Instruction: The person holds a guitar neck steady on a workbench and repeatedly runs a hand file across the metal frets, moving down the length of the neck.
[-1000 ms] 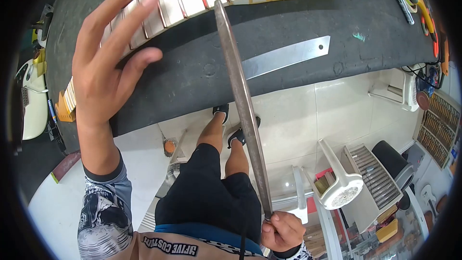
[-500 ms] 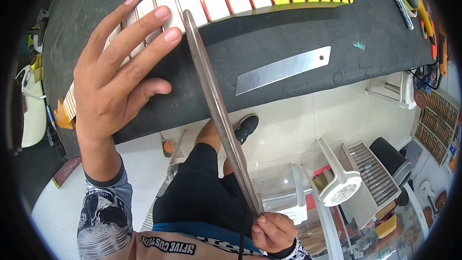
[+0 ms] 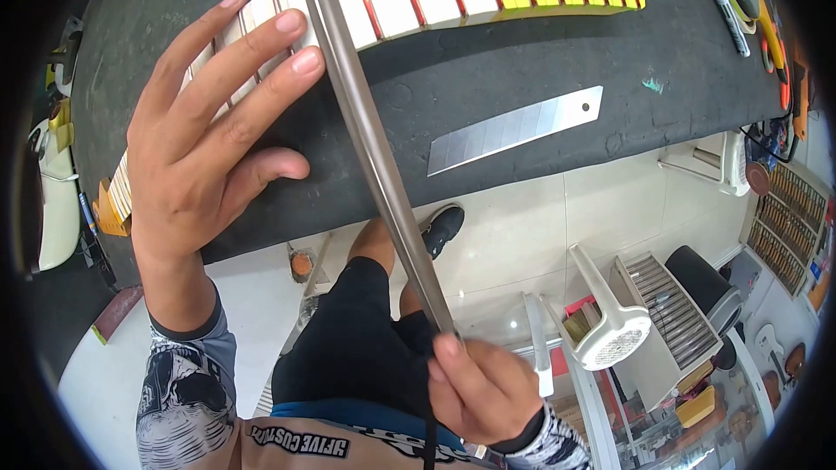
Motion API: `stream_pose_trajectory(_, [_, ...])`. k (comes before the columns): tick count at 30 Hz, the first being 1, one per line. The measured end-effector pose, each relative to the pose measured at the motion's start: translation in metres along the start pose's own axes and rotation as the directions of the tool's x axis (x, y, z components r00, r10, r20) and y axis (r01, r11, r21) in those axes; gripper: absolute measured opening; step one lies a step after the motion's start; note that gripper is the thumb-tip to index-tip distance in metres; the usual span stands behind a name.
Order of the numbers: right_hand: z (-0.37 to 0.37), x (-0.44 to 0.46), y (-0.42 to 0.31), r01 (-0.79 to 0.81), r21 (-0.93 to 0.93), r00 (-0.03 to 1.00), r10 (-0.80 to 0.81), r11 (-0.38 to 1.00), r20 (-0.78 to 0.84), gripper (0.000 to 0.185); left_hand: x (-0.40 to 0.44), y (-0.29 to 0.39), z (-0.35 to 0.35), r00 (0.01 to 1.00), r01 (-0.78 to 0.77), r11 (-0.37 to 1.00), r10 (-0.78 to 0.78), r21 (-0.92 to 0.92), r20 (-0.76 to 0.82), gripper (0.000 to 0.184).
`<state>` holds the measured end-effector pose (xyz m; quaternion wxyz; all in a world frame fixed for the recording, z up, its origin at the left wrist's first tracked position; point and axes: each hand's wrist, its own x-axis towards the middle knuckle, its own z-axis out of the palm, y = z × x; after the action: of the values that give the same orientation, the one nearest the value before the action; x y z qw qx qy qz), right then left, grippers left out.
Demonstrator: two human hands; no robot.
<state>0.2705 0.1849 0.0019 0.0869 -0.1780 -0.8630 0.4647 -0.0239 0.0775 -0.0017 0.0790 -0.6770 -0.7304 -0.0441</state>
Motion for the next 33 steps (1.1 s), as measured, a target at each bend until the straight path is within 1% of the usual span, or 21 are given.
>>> stream_pose_trajectory(2, [0.008, 0.038, -0.002, 0.006, 0.027, 0.999, -0.005, 1.0, -0.036, 0.049, 0.001, 0.0, 0.0, 1.0, 0.003, 1.0, -0.003, -0.006, -0.005, 0.054])
stream_pose_trajectory(5, [0.012, 0.056, -0.002, 0.01, 0.036, 0.999, -0.009, 0.999, -0.047, 0.049, 0.002, 0.0, 0.0, 1.0, 0.0, 1.0, 0.0, -0.015, -0.008, 0.055])
stream_pose_trajectory(7, [0.011, 0.035, 0.001, -0.005, 0.029, 0.999, 0.006, 1.0, -0.048, 0.047, 0.001, 0.0, 0.0, 1.0, 0.0, 1.0, 0.0, -0.014, 0.0, 0.055])
stream_pose_trajectory(12, [0.002, -0.06, 0.013, -0.028, 0.03, 0.999, 0.029, 0.999, -0.023, 0.04, 0.001, -0.001, 0.0, 1.0, 0.002, 1.0, -0.002, -0.028, -0.002, 0.055])
stream_pose_trajectory(14, [-0.002, -0.063, 0.012, -0.033, 0.039, 0.999, 0.033, 0.999, 0.004, 0.041, -0.001, -0.007, 0.0, 0.996, -0.085, 0.996, 0.084, 0.036, 0.019, 0.055])
stream_pose_trajectory(15, [-0.005, -0.063, 0.008, -0.038, 0.041, 0.999, 0.037, 0.998, 0.015, 0.042, -0.004, -0.019, 0.002, 0.986, -0.166, 0.981, 0.163, 0.097, 0.039, 0.055])
stream_pose_trajectory(17, [0.0, -0.028, 0.004, -0.002, 0.029, 1.0, 0.002, 1.0, -0.026, 0.045, -0.005, -0.027, 0.006, 0.972, -0.236, 0.96, 0.233, 0.151, 0.039, 0.055])
stream_pose_trajectory(18, [0.003, -0.002, 0.0, 0.003, 0.018, 1.0, -0.003, 1.0, -0.022, 0.045, -0.006, -0.026, 0.008, 0.974, -0.228, 0.963, 0.228, 0.143, 0.019, 0.056])
stream_pose_trajectory(19, [0.006, 0.026, -0.003, 0.011, 0.009, 1.0, -0.011, 1.0, -0.019, 0.045, -0.005, -0.022, 0.007, 0.982, -0.186, 0.976, 0.188, 0.116, 0.0, 0.056])
stream_pose_trajectory(20, [0.012, 0.053, -0.003, 0.029, 0.042, 0.997, -0.026, 0.999, -0.073, 0.044, -0.003, -0.018, 0.007, 0.989, -0.145, 0.986, 0.147, 0.087, -0.02, 0.056])
stream_pose_trajectory(21, [0.016, 0.07, -0.004, 0.045, 0.077, 0.991, -0.035, 0.996, -0.128, 0.042, 0.001, -0.005, 0.003, 0.997, -0.072, 0.997, 0.073, 0.032, -0.032, 0.056])
stream_pose_trajectory(23, [0.015, 0.079, -0.003, -0.009, 0.221, 0.991, 0.039, 0.975, -0.13, 0.041, 0.0, -0.007, 0.007, 0.994, -0.08, 0.996, 0.082, 0.033, -0.078, 0.056])
stream_pose_trajectory(24, [0.011, 0.072, -0.004, -0.032, 0.243, 0.987, 0.068, 0.97, -0.144, 0.04, -0.005, -0.022, 0.017, 0.98, -0.156, 0.984, 0.165, 0.086, -0.111, 0.056])
stream_pose_trajectory(26, [0.005, 0.06, -0.005, -0.073, 0.29, 0.977, 0.127, 0.954, -0.169, 0.038, -0.005, -0.021, 0.018, 0.981, -0.154, 0.984, 0.163, 0.085, -0.109, 0.056])
stream_pose_trajectory(27, [0.003, 0.045, 0.001, -0.08, 0.295, 0.979, 0.13, 0.952, -0.155, 0.038, 0.0, -0.007, 0.007, 0.994, -0.08, 0.996, 0.082, 0.033, -0.07, 0.056])
stream_pose_trajectory(29, [-0.002, 0.018, 0.012, -0.107, 0.309, 0.982, 0.149, 0.945, -0.116, 0.039, 0.003, 0.0, 0.001, 0.999, -0.006, 1.0, 0.006, -0.017, -0.041, 0.056])
stream_pose_trajectory(30, [-0.004, 0.005, 0.015, -0.136, 0.315, 0.981, 0.173, 0.939, -0.091, 0.039, 0.002, -0.001, 0.002, 0.998, -0.013, 1.0, 0.011, -0.025, -0.054, 0.056])
stream_pose_trajectory(32, [-0.004, -0.017, 0.018, -0.189, 0.346, 0.969, 0.231, 0.919, -0.085, 0.039, 0.002, 0.0, 0.005, 0.993, 0.039, 0.997, -0.046, -0.063, -0.106, 0.056])
stream_pose_trajectory(33, [-0.003, -0.029, 0.019, -0.219, 0.362, 0.961, 0.264, 0.906, -0.079, 0.038, 0.002, 0.004, 0.008, 0.984, 0.098, 0.99, -0.112, -0.102, -0.138, 0.056])
